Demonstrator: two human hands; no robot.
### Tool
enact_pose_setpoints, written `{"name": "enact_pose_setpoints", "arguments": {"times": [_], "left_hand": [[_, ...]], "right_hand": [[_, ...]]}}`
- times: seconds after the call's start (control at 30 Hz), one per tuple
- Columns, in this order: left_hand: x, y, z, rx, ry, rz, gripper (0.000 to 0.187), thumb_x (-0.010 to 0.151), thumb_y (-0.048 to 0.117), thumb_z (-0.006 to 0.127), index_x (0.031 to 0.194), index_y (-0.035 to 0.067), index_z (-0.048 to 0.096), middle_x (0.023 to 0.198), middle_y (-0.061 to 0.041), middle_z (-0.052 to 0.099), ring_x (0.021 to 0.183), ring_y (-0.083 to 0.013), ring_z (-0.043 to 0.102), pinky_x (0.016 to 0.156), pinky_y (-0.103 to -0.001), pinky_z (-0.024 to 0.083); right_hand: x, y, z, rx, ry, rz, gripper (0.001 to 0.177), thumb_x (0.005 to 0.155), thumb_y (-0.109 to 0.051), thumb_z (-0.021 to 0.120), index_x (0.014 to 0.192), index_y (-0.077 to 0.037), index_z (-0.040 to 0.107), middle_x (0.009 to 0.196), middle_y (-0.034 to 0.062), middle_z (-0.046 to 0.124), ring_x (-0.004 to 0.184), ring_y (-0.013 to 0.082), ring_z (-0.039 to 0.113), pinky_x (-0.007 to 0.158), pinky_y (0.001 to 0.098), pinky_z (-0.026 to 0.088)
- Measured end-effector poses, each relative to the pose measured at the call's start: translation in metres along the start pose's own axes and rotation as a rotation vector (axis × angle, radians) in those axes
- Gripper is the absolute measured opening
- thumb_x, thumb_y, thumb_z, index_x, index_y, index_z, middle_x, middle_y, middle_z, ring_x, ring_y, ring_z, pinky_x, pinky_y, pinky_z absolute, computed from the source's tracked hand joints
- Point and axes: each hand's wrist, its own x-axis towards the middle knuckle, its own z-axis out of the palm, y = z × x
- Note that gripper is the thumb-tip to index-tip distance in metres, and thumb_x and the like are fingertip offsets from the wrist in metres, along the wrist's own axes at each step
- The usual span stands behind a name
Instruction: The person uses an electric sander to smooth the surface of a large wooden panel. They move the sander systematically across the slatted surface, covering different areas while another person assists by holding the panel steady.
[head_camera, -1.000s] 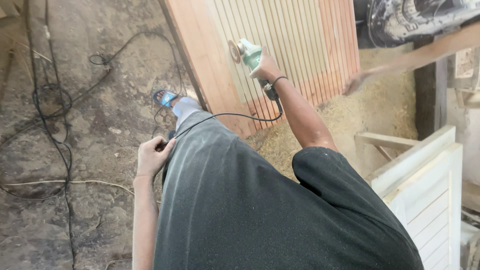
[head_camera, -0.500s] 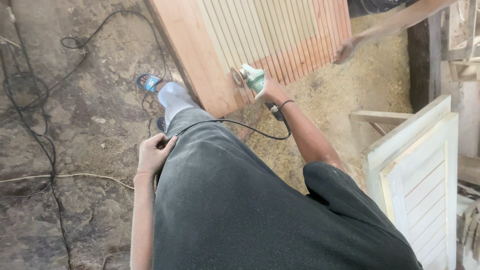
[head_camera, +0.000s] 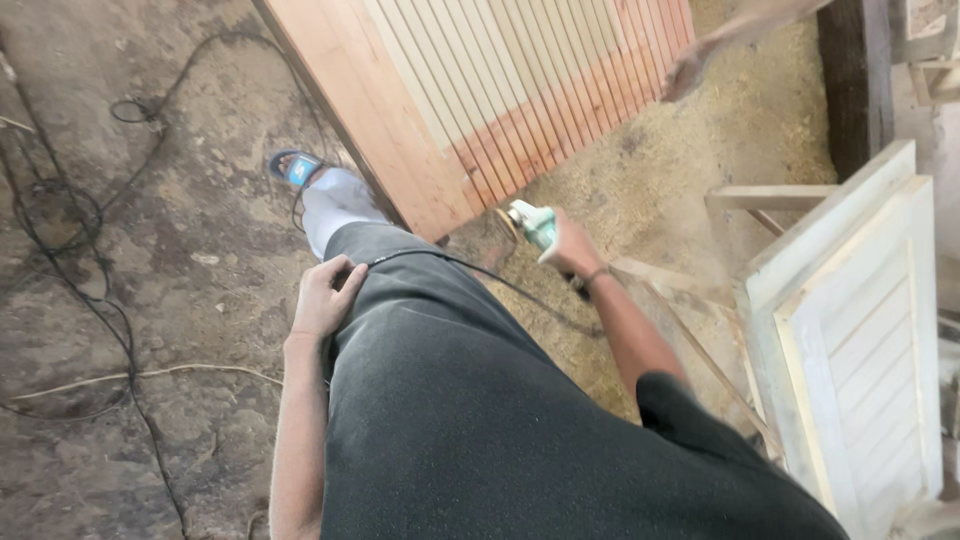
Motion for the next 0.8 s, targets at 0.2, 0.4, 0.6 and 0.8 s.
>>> {"name": "enact_pose_setpoints", "arguments": {"times": [0.2, 0.4, 0.6, 0.8], "left_hand": [[0.048, -0.077, -0.026, 0.034, 0.009, -0.067, 0.037, 0.103, 0.031, 0.060, 0.088, -0.003, 0.064, 0.076, -0.020, 0.063, 0.072, -0.0314, 0.060, 0.070, -0.040, 0.047], [0.094, -0.207, -0.069, 0.155, -0.097, -0.439, 0.027, 0.096, 0.023, 0.060, 0.108, 0.001, 0.070, 0.104, -0.018, 0.070, 0.101, -0.0272, 0.064, 0.092, -0.038, 0.048], [0.121, -0.216, -0.150, 0.074, 0.126, -0.497, 0.035, 0.093, 0.015, 0.063, 0.125, 0.001, 0.067, 0.117, -0.018, 0.074, 0.109, -0.0260, 0.070, 0.096, -0.037, 0.053], [0.210, -0.132, -0.234, -0.540, 0.469, -0.723, 0.034, 0.098, 0.018, 0.054, 0.130, 0.009, 0.060, 0.111, -0.002, 0.067, 0.086, -0.0185, 0.070, 0.068, -0.031, 0.053]], "right_hand": [[0.030, -0.030, 0.024, 0.804, 0.328, 0.178, 0.080, 0.057, -0.007, 0.087, 0.128, -0.001, 0.049, 0.109, 0.0142, 0.066, 0.094, 0.0270, 0.068, 0.076, 0.0401, 0.059], [0.129, -0.128, -0.004, 1.446, 0.139, 0.491, 0.036, 0.070, -0.001, 0.076, 0.100, 0.002, 0.058, 0.076, 0.0131, 0.065, 0.055, 0.0254, 0.066, 0.049, 0.0384, 0.056], [0.248, -0.212, -0.038, 1.695, -0.030, 0.519, 0.019, 0.077, -0.009, 0.073, 0.091, -0.001, 0.063, 0.070, 0.0114, 0.065, 0.055, 0.0233, 0.065, 0.051, 0.0353, 0.056], [0.360, -0.307, -0.094, 1.868, -0.097, 0.399, 0.023, 0.076, -0.012, 0.071, 0.094, -0.002, 0.060, 0.068, 0.0112, 0.064, 0.054, 0.0247, 0.066, 0.051, 0.0374, 0.057]]}}
